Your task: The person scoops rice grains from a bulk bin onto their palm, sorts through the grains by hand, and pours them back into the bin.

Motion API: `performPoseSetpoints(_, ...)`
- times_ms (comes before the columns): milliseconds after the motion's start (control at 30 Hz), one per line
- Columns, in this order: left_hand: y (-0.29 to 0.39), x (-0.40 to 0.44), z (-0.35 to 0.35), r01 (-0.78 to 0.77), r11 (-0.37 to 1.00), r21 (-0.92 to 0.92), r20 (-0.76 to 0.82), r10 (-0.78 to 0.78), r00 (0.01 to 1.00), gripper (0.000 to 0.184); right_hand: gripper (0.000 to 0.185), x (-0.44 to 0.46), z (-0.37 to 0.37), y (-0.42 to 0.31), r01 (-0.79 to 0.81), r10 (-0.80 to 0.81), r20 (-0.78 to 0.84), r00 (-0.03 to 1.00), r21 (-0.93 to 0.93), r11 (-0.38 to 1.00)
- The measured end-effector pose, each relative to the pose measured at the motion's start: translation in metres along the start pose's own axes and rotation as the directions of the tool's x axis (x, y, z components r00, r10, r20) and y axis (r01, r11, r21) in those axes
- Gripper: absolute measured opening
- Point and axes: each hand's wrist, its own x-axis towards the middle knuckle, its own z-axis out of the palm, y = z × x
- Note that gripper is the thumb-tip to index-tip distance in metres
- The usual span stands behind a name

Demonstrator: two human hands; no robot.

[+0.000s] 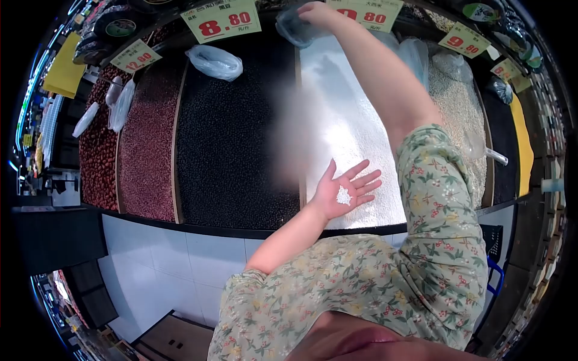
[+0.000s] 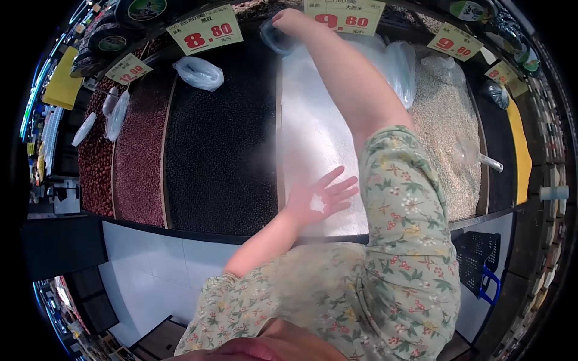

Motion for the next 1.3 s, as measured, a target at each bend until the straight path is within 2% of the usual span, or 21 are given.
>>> performPoseSetpoints(67, 0.000, -0.003, -0.005, 0.002, 1.000, -0.019, 0.030, -0.002, 1.000, 0.079, 0.037, 0.037, 0.001, 0.003, -0.133, 0.127, 0.132, 0.983, 0.037, 0.990)
performPoseSetpoints(100, 0.001, -0.005, -0.005, -0.007, 1.000, -0.009, 0.049, 0.007, 0.999, 0.079, 0.037, 0.042, 0.002, 0.004, -0.113, 0.107, 0.131, 0.985, 0.037, 0.993)
performPoseSetpoints(167, 0.005, -0.009, 0.001, -0.008, 1.000, -0.007, 0.024, 0.008, 1.000, 0.079, 0.039, 0.044, 0.002, 0.007, -0.069, 0.110, 0.135, 0.985, -0.277, 0.958)
performPoseSetpoints(200, 0.007, -0.009, 0.006, -0.015, 1.000, -0.012, 0.030, 0.016, 0.999, 0.079, 0.039, 0.042, 0.002, 0.008, -0.061, 0.105, 0.142, 0.984, -0.282, 0.957)
performPoseSetpoints(267, 0.013, -0.010, 0.014, -0.048, 0.999, 0.024, -0.091, 0.050, 0.995, 0.079, 0.044, 0.026, 0.004, 0.015, -0.104, 0.113, 0.063, 0.992, -0.133, 0.986)
performPoseSetpoints(300, 0.016, -0.008, 0.013, -0.041, 0.999, 0.003, -0.101, 0.041, 0.994, 0.079, 0.044, 0.011, 0.003, 0.011, -0.121, 0.132, 0.078, 0.988, -0.135, 0.983)
performPoseSetpoints(367, 0.021, -0.002, 0.006, -0.070, 0.989, -0.133, 0.053, 0.077, 0.996, 0.082, 0.036, -0.030, -0.006, -0.002, -0.083, 0.080, 0.071, 0.994, 0.041, 0.996)
performPoseSetpoints(433, 0.025, 0.005, 0.008, -0.129, 0.990, -0.057, 0.053, 0.132, 0.990, 0.083, 0.027, -0.057, -0.013, 0.016, 0.149, -0.164, 0.115, 0.980, 0.130, 0.980)
performPoseSetpoints(467, 0.023, 0.004, 0.013, -0.110, 0.990, -0.089, 0.022, 0.112, 0.993, 0.083, 0.034, -0.079, -0.022, 0.018, 0.228, -0.233, 0.136, 0.963, 0.055, 0.972)
performPoseSetpoints(500, 0.024, 0.006, 0.021, -0.170, 0.983, 0.065, -0.005, 0.171, 0.985, 0.084, 0.033, -0.114, -0.035, 0.005, 0.170, -0.189, 0.144, 0.971, 0.135, 0.976)
performPoseSetpoints(533, 0.026, 0.009, 0.026, -0.222, 0.948, 0.227, -0.011, 0.231, 0.973, 0.084, 0.028, -0.144, -0.036, 0.010, 0.178, -0.205, 0.064, 0.977, 0.300, 0.937)
performPoseSetpoints(600, 0.027, 0.014, 0.028, -0.214, 0.957, 0.197, -0.002, 0.219, 0.976, 0.085, 0.032, -0.207, -0.048, 0.014, 0.230, -0.236, -0.006, 0.972, 0.248, 0.941)
performPoseSetpoints(667, 0.024, 0.016, 0.037, -0.219, 0.957, 0.192, 0.024, 0.219, 0.976, 0.086, 0.030, -0.281, -0.076, -0.018, -0.047, 0.012, 0.147, 0.989, 0.240, 0.970)
performPoseSetpoints(700, 0.023, 0.018, 0.038, -0.208, 0.959, 0.194, 0.022, 0.208, 0.978, 0.086, 0.022, -0.309, -0.071, -0.012, -0.078, 0.036, 0.132, 0.991, 0.331, 0.940)
performPoseSetpoints(733, 0.022, 0.021, 0.038, -0.228, 0.948, 0.222, 0.060, 0.220, 0.974, 0.086, 0.022, -0.335, -0.066, -0.005, -0.164, 0.120, 0.147, 0.982, 0.337, 0.927)
performPoseSetpoints(800, 0.025, 0.029, 0.030, -0.277, 0.941, 0.195, 0.120, 0.258, 0.959, 0.085, 0.019, -0.380, -0.057, -0.006, -0.214, 0.213, 0.042, 0.976, 0.345, 0.914)
performPoseSetpoints(900, 0.022, 0.040, 0.021, -0.223, 0.958, 0.180, 0.142, 0.199, 0.970, 0.084, 0.017, -0.426, -0.045, 0.003, -0.261, 0.322, -0.014, 0.947, 0.550, 0.793)
performPoseSetpoints(1033, 0.010, 0.047, 0.019, -0.141, 0.987, 0.081, 0.127, 0.130, 0.983, 0.085, 0.017, -0.458, -0.040, -0.003, -0.308, 0.395, -0.043, 0.918, 0.550, 0.776)
performPoseSetpoints(1133, 0.006, 0.056, 0.015, -0.125, 0.992, -0.029, 0.132, 0.128, 0.983, 0.085, 0.016, -0.466, -0.039, -0.006, -0.292, 0.360, -0.131, 0.924, 0.368, 0.883)
performPoseSetpoints(1200, 0.003, 0.057, 0.022, -0.095, 0.992, -0.078, 0.186, 0.108, 0.977, 0.085, 0.016, -0.468, -0.039, -0.009, -0.263, 0.340, -0.181, 0.923, 0.351, 0.899)
performPoseSetpoints(1300, 0.006, 0.064, 0.018, -0.084, 0.995, -0.062, 0.172, 0.093, 0.981, 0.086, 0.016, -0.461, -0.041, -0.015, -0.209, 0.281, -0.231, 0.931, 0.292, 0.933)
